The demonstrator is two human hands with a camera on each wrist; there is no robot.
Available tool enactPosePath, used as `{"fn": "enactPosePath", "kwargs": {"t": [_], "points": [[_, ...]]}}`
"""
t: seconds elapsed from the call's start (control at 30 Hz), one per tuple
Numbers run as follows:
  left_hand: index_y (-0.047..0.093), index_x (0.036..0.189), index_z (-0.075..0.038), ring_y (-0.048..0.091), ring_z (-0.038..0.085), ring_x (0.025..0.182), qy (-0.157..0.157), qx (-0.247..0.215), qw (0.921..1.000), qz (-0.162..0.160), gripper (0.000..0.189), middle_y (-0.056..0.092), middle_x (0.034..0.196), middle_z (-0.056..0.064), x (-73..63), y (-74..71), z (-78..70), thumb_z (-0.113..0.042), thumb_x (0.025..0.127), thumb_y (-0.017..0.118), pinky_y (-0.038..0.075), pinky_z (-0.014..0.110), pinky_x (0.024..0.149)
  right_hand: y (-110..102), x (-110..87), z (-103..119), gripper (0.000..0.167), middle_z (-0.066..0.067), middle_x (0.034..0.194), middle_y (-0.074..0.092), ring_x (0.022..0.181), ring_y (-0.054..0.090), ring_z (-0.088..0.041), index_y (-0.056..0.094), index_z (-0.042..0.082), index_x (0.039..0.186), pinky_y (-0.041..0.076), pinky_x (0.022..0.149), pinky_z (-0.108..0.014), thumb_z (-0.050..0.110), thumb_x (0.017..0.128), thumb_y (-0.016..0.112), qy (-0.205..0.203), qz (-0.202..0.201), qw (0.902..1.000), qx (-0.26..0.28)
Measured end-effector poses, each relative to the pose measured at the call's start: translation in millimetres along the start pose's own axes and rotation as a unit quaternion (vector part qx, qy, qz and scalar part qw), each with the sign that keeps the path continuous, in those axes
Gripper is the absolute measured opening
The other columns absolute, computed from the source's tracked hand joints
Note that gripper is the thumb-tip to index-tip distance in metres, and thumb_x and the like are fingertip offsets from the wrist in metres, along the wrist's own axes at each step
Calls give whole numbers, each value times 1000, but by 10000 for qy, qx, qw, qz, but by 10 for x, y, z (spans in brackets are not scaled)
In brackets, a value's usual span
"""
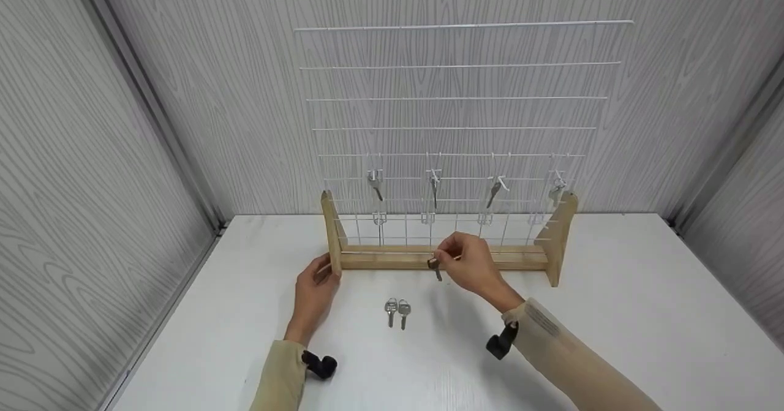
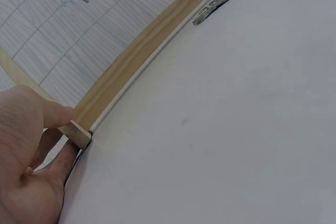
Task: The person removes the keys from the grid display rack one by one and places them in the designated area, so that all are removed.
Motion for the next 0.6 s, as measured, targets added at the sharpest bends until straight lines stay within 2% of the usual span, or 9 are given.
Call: {"fn": "enactPosePath", "kwargs": {"t": [0.3,0.6], "points": [[51,156,-4,51,41,148,-28,-11,10000,23,52,52,158,21,-4,5,0,-7,105,63,50,44,121,52,-30,-23,7,-6,84,75,73,66,-15,75,5,91,52,60,-24,4,97,75,340,-89,9993,137],[53,155,-4,51,40,148,16,-98,9999,15,51,53,157,21,-4,0,-2,-6,105,63,51,46,120,121,-48,-90,10,-6,81,76,71,70,-19,75,4,86,51,57,-21,1,95,74,314,-26,9992,237]]}}
Point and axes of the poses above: each hand's wrist, its own x-axis towards the middle knuckle, its own y-axis out of the palm, z = x × y, the point moved 1 cm from there along x, towards the middle knuckle
